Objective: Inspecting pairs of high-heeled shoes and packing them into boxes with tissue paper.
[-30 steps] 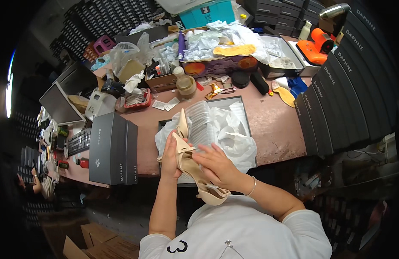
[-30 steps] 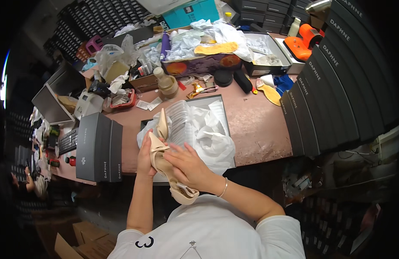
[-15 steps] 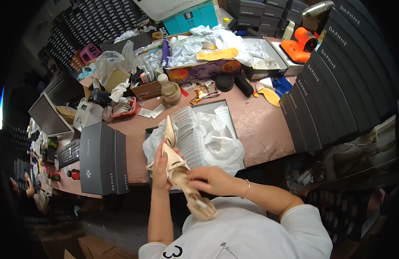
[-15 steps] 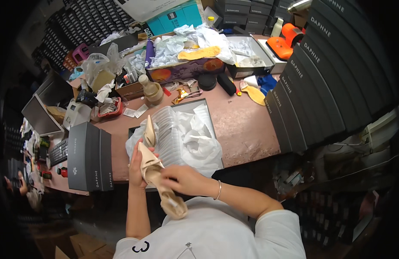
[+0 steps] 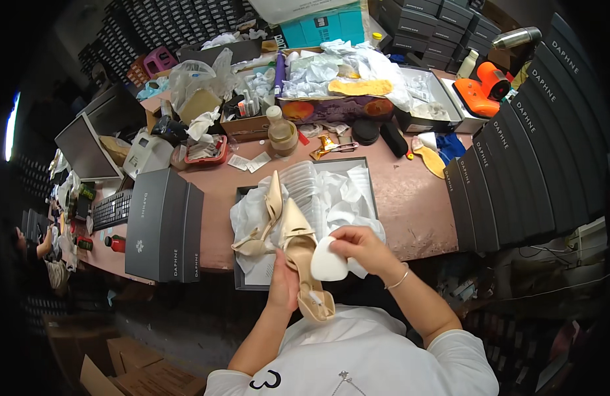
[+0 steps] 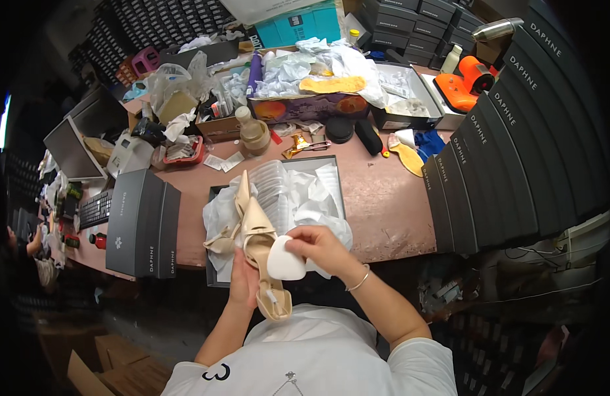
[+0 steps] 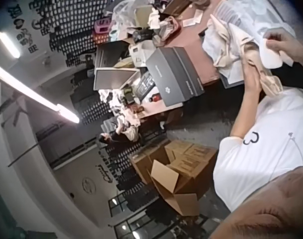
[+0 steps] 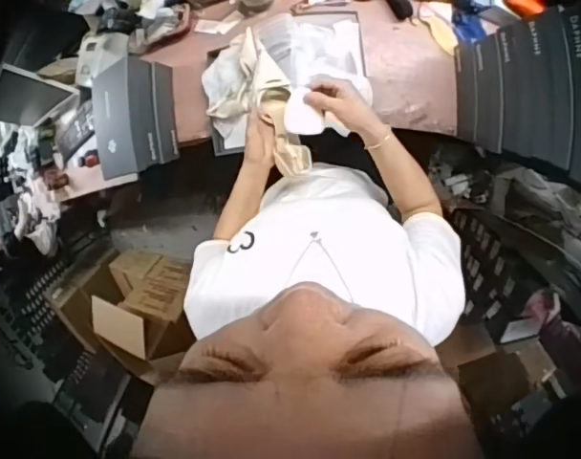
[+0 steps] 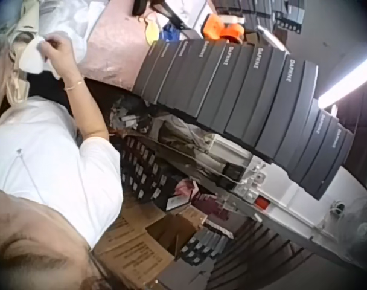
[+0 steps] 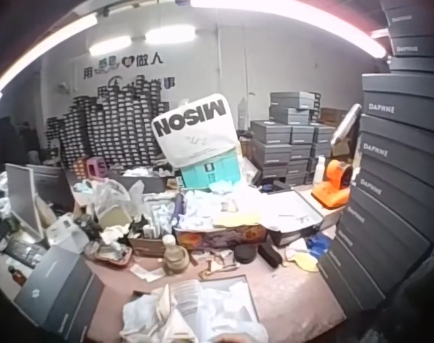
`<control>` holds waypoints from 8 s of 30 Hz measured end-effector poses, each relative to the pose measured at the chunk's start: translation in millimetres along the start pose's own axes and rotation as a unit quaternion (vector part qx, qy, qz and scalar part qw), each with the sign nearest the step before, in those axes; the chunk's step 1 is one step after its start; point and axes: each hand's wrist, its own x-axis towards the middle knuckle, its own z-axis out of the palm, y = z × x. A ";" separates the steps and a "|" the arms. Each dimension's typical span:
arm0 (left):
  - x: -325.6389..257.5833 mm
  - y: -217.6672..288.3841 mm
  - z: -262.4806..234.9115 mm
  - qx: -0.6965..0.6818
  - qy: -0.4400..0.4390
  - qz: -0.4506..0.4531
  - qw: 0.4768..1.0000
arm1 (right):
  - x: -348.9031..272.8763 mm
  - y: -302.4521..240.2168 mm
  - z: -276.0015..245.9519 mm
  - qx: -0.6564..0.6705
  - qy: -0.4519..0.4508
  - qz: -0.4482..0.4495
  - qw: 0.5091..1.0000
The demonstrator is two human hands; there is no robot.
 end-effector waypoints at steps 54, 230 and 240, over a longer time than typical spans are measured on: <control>14.1 -9.2 -21.7 0.033 0.092 0.020 0.995 | 24.3 -1.6 17.4 -0.202 -0.050 -0.066 0.976; -38.0 23.1 -37.0 -0.203 -0.172 0.063 0.962 | -9.1 -7.1 101.1 -0.036 -0.159 -0.373 0.913; 17.0 74.1 13.6 0.100 0.067 0.228 0.966 | -23.4 -14.5 11.5 -0.067 -0.256 -0.134 0.955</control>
